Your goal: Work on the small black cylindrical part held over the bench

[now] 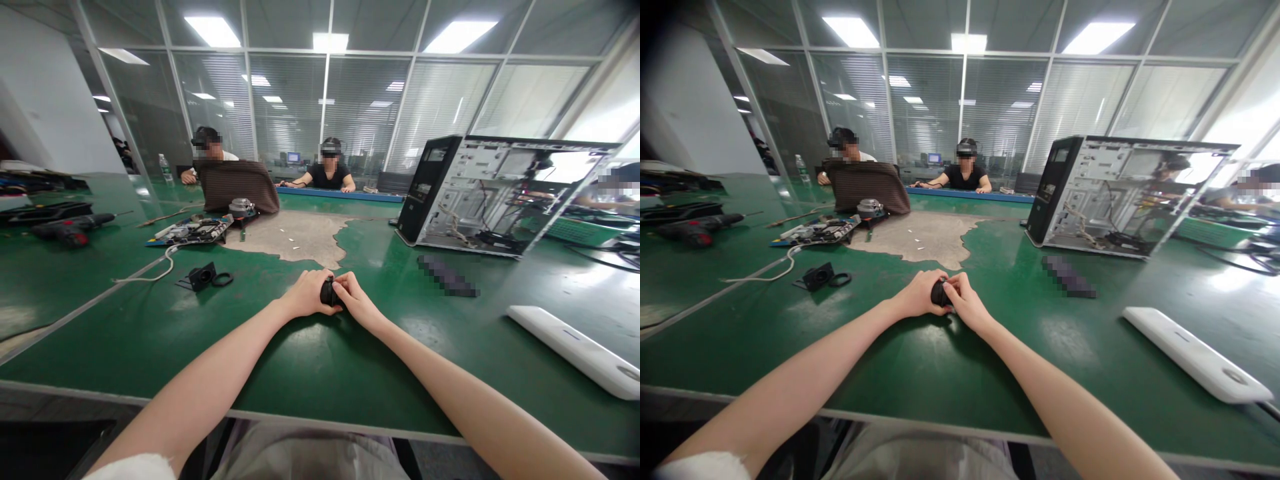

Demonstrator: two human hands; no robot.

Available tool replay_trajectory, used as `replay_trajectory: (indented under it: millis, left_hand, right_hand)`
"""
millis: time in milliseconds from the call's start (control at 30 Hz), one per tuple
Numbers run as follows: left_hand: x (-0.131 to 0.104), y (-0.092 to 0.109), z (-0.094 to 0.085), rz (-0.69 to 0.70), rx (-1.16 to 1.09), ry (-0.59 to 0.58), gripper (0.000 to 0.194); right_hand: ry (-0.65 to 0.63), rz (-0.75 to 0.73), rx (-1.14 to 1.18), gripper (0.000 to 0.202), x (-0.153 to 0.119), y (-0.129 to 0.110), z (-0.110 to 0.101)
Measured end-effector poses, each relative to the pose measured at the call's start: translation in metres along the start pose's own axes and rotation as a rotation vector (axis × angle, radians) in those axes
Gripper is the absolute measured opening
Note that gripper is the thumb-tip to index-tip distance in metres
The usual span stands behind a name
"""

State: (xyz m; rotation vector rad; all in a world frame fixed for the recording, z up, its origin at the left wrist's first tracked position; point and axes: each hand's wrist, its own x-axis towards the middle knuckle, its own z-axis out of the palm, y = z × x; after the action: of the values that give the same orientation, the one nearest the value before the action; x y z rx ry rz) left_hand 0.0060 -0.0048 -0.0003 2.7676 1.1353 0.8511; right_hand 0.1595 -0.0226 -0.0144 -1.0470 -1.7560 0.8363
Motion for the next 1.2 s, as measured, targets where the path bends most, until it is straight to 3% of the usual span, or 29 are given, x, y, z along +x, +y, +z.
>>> replay_trajectory:
  millis: [333, 567, 1000, 1200]
  left_hand:
    - [-0.001, 0.0, 0.001, 0.004, 0.018, 0.012, 0.052]
    - [0.0, -0.003, 0.002, 0.029, 0.001, 0.019, 0.054]
    - [-0.001, 0.001, -0.001, 0.0, 0.002, -0.001, 0.053]
    - [0.0, 0.002, -0.003, -0.012, -0.013, -0.008, 0.054]
  right_hand:
    - [-0.153, -0.043, 0.142, 0.018, -0.01, -0.008, -0.004]
    - [0.005, -0.009, 0.042, 0.016, -0.002, -0.001, 0.0]
    - [-0.13, -0.014, 0.146, 0.017, -0.01, -0.009, -0.004]
    - [0.017, -0.002, 0.034, 0.018, -0.004, -0.005, -0.001]
